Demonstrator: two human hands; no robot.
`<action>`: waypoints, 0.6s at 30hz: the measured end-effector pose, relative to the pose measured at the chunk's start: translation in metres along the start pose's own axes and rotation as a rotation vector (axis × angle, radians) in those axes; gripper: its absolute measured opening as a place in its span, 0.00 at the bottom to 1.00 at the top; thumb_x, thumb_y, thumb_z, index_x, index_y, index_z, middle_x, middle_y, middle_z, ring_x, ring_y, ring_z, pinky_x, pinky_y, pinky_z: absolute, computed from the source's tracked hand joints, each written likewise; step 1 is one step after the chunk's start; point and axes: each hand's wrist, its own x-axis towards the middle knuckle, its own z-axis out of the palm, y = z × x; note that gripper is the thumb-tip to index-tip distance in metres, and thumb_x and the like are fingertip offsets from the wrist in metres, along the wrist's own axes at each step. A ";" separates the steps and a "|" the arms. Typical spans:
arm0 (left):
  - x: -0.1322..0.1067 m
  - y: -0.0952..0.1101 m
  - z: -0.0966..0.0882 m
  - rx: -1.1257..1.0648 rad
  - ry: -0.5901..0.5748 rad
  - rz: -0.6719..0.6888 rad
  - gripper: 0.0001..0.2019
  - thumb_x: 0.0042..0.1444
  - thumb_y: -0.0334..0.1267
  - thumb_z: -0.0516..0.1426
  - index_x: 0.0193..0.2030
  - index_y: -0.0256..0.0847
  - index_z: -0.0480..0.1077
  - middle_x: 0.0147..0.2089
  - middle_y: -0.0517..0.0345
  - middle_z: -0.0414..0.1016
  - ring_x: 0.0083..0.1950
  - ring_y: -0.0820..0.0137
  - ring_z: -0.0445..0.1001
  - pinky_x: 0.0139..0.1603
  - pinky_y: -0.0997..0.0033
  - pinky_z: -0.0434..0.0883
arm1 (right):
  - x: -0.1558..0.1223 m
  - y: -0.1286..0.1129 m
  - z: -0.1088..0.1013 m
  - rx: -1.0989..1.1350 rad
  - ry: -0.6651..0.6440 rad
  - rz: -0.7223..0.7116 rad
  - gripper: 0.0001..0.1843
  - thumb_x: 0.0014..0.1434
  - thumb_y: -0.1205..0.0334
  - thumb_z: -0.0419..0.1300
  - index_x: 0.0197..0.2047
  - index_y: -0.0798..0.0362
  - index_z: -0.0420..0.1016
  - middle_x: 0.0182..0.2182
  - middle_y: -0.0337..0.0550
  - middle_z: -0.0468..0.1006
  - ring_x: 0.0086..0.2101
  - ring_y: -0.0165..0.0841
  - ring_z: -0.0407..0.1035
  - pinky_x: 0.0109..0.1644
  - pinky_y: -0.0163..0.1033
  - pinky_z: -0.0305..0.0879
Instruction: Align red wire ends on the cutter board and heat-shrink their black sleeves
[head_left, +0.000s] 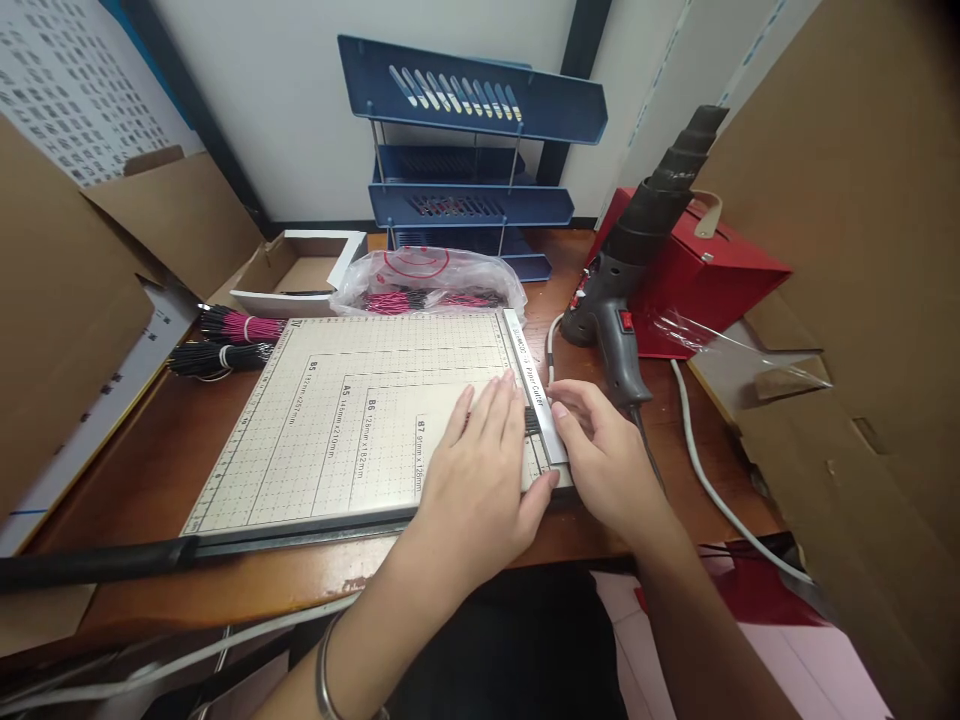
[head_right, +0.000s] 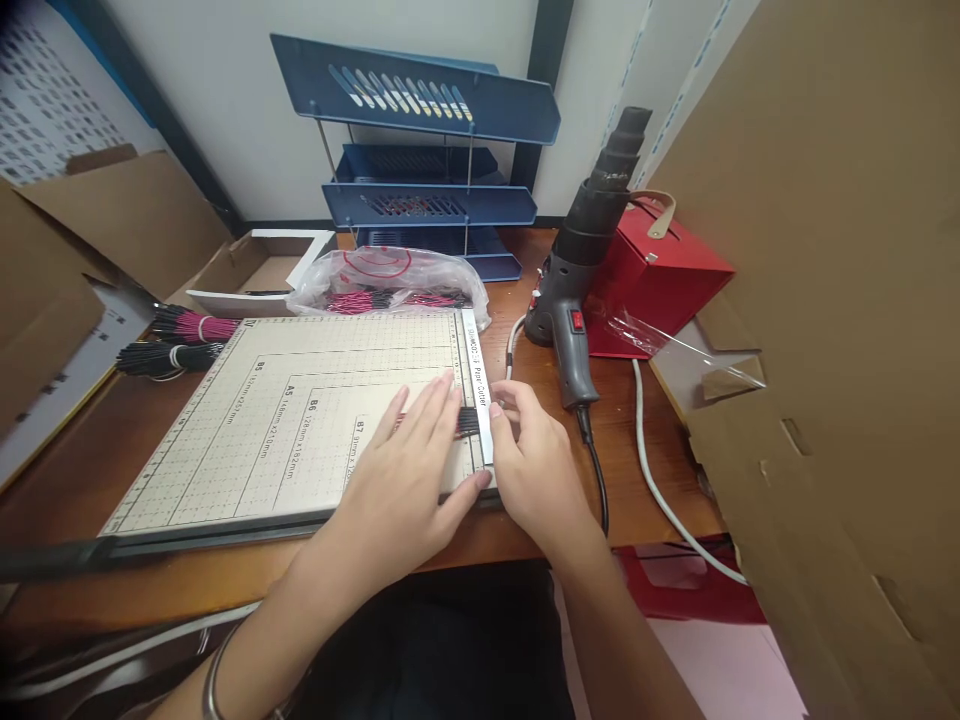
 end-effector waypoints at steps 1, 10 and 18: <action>0.000 -0.003 -0.002 0.006 0.016 -0.022 0.37 0.70 0.54 0.48 0.74 0.21 0.54 0.77 0.35 0.50 0.79 0.53 0.50 0.78 0.47 0.49 | -0.001 0.001 -0.001 0.005 -0.002 0.002 0.13 0.67 0.54 0.54 0.52 0.46 0.73 0.53 0.46 0.81 0.54 0.42 0.76 0.59 0.53 0.70; 0.001 -0.007 0.002 -0.005 -0.056 -0.016 0.36 0.72 0.57 0.45 0.71 0.24 0.60 0.74 0.36 0.59 0.76 0.49 0.57 0.74 0.48 0.60 | -0.007 0.004 -0.003 0.014 -0.024 0.010 0.14 0.68 0.54 0.54 0.52 0.45 0.73 0.53 0.44 0.81 0.54 0.41 0.76 0.56 0.49 0.72; 0.008 0.004 0.006 0.003 -0.086 -0.027 0.35 0.73 0.55 0.44 0.73 0.25 0.58 0.75 0.42 0.58 0.77 0.44 0.53 0.74 0.47 0.58 | -0.009 0.002 0.000 -0.007 -0.029 0.035 0.14 0.67 0.54 0.53 0.53 0.44 0.73 0.53 0.40 0.81 0.53 0.39 0.76 0.60 0.52 0.68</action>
